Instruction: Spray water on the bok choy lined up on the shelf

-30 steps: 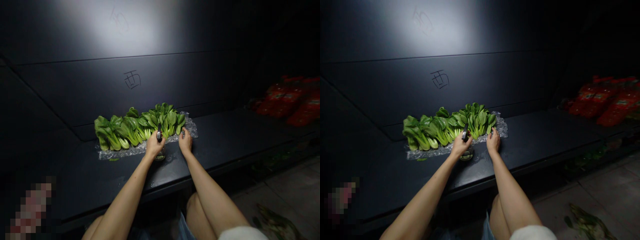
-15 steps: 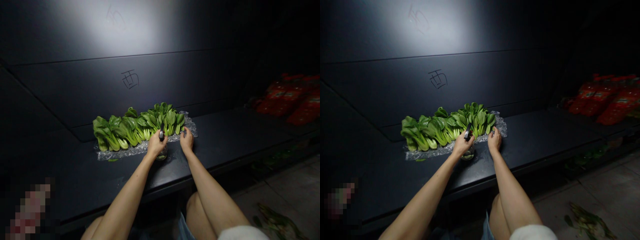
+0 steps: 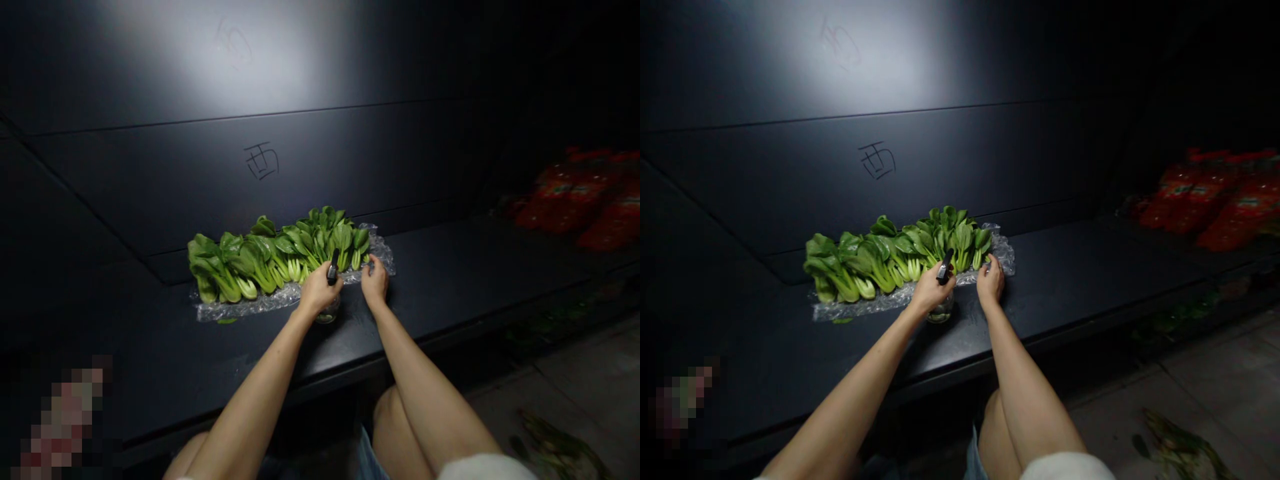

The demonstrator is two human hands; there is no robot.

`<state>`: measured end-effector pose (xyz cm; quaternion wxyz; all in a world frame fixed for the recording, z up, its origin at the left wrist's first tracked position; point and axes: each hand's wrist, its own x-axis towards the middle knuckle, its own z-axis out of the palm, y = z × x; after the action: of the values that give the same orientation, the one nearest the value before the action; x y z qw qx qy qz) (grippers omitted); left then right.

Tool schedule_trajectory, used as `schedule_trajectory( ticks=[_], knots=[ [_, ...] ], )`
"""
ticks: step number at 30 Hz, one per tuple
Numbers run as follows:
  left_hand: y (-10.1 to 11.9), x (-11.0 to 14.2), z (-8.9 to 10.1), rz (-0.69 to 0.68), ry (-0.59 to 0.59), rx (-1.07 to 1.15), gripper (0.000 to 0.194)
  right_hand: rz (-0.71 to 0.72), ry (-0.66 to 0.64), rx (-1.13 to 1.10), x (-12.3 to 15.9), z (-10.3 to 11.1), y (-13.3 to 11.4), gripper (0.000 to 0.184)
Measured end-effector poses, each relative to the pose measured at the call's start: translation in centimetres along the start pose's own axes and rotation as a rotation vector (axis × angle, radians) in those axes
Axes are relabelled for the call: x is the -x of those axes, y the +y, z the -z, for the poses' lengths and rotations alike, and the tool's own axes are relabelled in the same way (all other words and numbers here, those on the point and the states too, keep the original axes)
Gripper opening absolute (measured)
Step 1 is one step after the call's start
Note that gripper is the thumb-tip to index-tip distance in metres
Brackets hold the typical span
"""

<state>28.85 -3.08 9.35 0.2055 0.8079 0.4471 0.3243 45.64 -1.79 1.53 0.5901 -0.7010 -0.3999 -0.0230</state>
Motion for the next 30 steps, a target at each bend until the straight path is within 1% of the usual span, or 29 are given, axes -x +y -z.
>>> schedule_trajectory(
  ticks=[6,9,15,18,24,30],
  knots=[
    [0.0,-0.2,0.1,0.002,-0.002,0.045,0.02,-0.003,-0.014,0.009,-0.1,0.1,0.0,0.044],
    [-0.3,-0.4,0.5,0.002,0.049,0.073,0.02,0.003,-0.01,0.01,-0.1,0.0,0.0,0.044],
    [-0.9,-1.3,1.7,0.035,0.204,0.143,0.017,-0.003,-0.015,0.022,0.0,-0.1,0.2,0.044],
    [-1.2,-1.5,2.0,0.048,0.233,0.138,0.015,0.006,-0.016,0.011,0.0,-0.3,0.2,0.044],
    [-1.7,-1.5,2.0,0.055,0.23,0.17,0.02,0.016,-0.018,0.012,0.0,-0.2,0.3,0.045],
    [-2.8,-1.8,2.6,0.044,0.327,0.197,0.024,0.019,-0.014,0.015,0.0,-0.3,0.3,0.045]
  ],
)
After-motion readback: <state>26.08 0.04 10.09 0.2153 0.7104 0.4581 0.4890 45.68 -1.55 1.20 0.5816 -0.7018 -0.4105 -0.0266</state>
